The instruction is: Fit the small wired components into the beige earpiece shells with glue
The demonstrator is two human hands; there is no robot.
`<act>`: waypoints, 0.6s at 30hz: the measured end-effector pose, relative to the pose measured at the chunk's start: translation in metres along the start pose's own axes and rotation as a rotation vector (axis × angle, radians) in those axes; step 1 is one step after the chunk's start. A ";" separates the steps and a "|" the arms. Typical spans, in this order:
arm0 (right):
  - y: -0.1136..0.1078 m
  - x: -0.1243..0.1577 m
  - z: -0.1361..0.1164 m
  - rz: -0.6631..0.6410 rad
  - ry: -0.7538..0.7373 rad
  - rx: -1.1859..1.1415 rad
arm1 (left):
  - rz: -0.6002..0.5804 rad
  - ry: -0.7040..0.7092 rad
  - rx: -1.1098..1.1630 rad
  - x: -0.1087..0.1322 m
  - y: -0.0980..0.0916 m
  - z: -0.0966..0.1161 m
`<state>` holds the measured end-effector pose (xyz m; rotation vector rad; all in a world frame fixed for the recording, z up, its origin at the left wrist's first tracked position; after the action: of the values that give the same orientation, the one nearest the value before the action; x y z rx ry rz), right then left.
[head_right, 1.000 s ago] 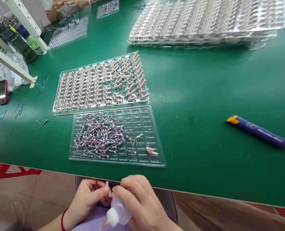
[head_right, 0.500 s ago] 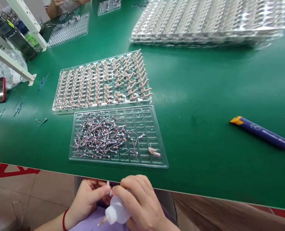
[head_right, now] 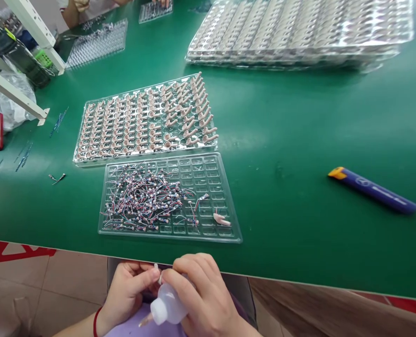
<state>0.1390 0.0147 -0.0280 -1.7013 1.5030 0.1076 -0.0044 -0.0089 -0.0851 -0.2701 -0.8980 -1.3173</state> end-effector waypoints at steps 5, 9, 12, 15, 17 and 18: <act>0.001 0.005 0.002 0.001 -0.012 -0.001 | 0.047 0.033 0.024 0.000 0.000 -0.002; 0.004 0.005 0.001 -0.003 -0.037 0.003 | 0.005 0.026 0.023 -0.001 0.000 -0.003; 0.002 0.002 0.000 -0.022 -0.046 -0.020 | -0.043 -0.052 -0.025 0.004 -0.002 -0.002; -0.012 -0.001 0.009 -0.010 0.044 -0.128 | -0.055 -0.031 -0.171 0.014 -0.005 0.012; -0.031 -0.003 0.024 0.060 0.136 -0.109 | -0.040 0.143 -0.327 0.020 -0.004 0.034; -0.043 -0.004 0.034 0.120 0.194 -0.045 | -0.027 0.269 -0.411 0.023 -0.002 0.047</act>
<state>0.1901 0.0362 -0.0252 -1.6954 1.7583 0.0408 -0.0256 0.0039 -0.0395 -0.3885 -0.4005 -1.5172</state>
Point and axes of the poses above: each hand's wrist, its own x-axis away from the middle knuckle, its own y-axis out of the palm, z = x × y, the point moved 5 cm from there along -x, towards the middle knuckle, and after that the axes turned 4 degrees about z, right-handed, at the moved point
